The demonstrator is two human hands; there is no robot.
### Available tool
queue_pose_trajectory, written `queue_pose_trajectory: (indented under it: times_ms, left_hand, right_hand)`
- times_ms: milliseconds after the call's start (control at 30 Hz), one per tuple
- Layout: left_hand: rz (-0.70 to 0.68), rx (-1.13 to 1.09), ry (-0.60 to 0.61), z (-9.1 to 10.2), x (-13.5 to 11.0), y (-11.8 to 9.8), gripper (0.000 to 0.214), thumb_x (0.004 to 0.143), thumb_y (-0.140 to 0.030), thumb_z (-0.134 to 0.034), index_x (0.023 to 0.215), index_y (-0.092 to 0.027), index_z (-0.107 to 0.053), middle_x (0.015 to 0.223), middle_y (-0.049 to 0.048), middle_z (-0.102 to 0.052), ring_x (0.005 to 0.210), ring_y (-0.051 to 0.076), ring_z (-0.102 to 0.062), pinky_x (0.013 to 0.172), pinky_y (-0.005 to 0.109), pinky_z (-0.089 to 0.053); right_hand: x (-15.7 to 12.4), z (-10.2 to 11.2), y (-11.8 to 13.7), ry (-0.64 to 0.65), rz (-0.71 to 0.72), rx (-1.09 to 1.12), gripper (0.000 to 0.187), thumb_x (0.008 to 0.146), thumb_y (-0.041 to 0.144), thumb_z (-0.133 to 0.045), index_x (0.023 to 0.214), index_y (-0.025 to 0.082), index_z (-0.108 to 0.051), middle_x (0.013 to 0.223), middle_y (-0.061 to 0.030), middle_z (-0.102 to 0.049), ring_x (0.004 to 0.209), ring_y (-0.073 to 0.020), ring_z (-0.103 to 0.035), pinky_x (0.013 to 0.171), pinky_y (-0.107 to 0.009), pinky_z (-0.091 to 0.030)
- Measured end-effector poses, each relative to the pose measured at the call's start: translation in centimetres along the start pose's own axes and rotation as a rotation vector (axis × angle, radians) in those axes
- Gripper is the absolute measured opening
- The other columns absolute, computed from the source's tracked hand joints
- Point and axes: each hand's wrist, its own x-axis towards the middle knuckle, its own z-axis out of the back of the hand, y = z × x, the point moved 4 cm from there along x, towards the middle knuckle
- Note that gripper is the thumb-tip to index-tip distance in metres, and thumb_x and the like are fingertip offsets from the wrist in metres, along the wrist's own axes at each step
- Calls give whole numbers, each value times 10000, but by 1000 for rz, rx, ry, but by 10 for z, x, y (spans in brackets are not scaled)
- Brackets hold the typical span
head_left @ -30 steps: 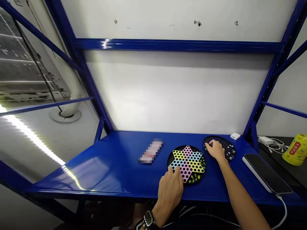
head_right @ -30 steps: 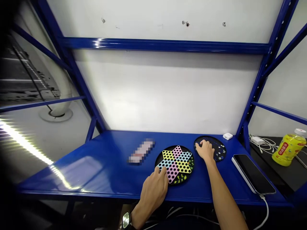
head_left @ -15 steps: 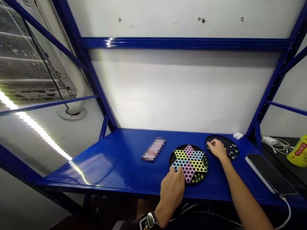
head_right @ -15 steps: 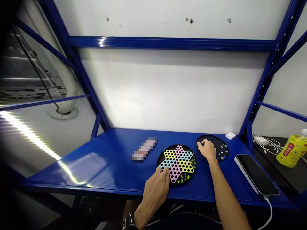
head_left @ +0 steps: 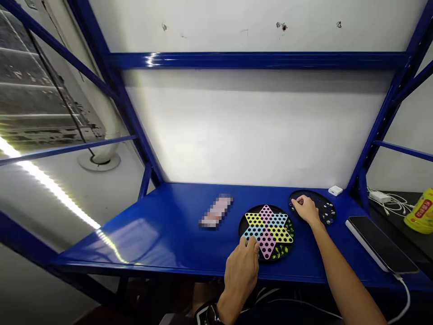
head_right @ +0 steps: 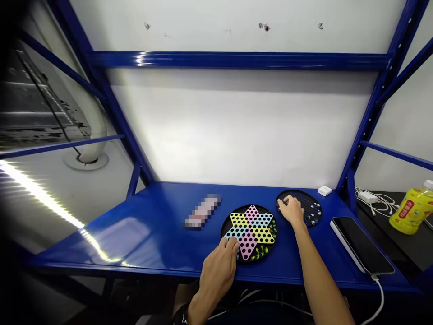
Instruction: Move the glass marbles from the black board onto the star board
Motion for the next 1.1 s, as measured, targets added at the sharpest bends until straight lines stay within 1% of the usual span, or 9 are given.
queue_pose_trajectory:
  times_ms: [300, 500, 600, 700, 767, 867, 933, 1000, 1100]
  left_hand:
    - [21, -128, -58, 4, -3, 6, 435, 1044, -372, -156, 914, -234, -548, 884, 20, -620, 669, 161, -570, 598, 283, -356]
    - [82, -421, -93, 8, 0, 17, 452, 1028, -467, -174, 867, -247, -535, 729, -13, -581, 611, 162, -550, 589, 274, -383]
    - [122, -578, -142, 17, 1, 24, 488, 1013, -527, -167, 839, -245, -525, 682, -25, -534, 599, 159, -535, 593, 266, -416]
    - [135, -640, -210, 36, 0, 26, 498, 1005, -551, -162, 843, -240, -516, 641, -36, -474, 558, 151, -488, 561, 260, -409]
    - [103, -638, -248, 52, -1, 21, 487, 1009, -536, -164, 859, -238, -518, 612, -43, -449, 519, 146, -454, 530, 258, -383]
    - [-37, -555, -283, 76, 0, 5, 452, 1020, -478, -189, 881, -231, -541, 663, -23, -533, 555, 147, -504, 551, 264, -382]
    - [-139, -401, -288, 85, 4, -6, 399, 1020, -417, -246, 871, -226, -564, 755, 4, -602, 632, 157, -547, 601, 279, -386]
    - [-199, -193, -258, 88, 9, -15, 315, 1003, -329, -328, 855, -226, -586, 807, 18, -630, 690, 175, -553, 642, 302, -366]
    - [-282, 19, -132, 83, 16, -24, 218, 969, -237, -433, 847, -236, -613, 813, 9, -647, 745, 196, -541, 671, 325, -321]
  right_hand:
    - [-2, 0, 2, 3, 3, 10, 339, 857, 539, -521, 924, 227, -635, 1093, -91, -658, 1080, -286, -565, 872, -431, -395]
    - [-6, 6, 8, -40, 12, 70, 322, 843, 522, -537, 887, 222, -645, 1060, -89, -661, 1054, -284, -564, 888, -446, -378]
    - [-24, 16, 29, -162, 54, 220, 304, 831, 506, -550, 870, 221, -646, 1025, -78, -660, 1027, -271, -565, 895, -428, -377]
    - [-70, 16, 65, -199, 169, 597, 323, 818, 526, -568, 842, 209, -626, 946, -61, -662, 917, -224, -575, 853, -359, -413]
    - [-110, 2, 95, 18, 201, 909, 356, 815, 554, -580, 828, 203, -630, 884, -47, -660, 846, -192, -580, 775, -303, -436]
    - [-171, -29, 134, 582, -99, 1376, 464, 767, 639, -610, 848, 184, -640, 809, -34, -670, 709, -166, -604, 575, -246, -415]
    - [-198, -41, 155, 855, -288, 1639, 453, 773, 633, -606, 771, 180, -619, 719, -27, -668, 700, -180, -636, 592, -255, -453]
    - [-207, -47, 163, 897, -471, 1849, 394, 792, 566, -621, 663, 199, -561, 626, -5, -642, 683, -185, -654, 636, -279, -497]
    - [-207, -54, 161, 768, -696, 2063, 312, 824, 419, -621, 616, 210, -516, 594, 10, -630, 640, -165, -649, 659, -284, -527]
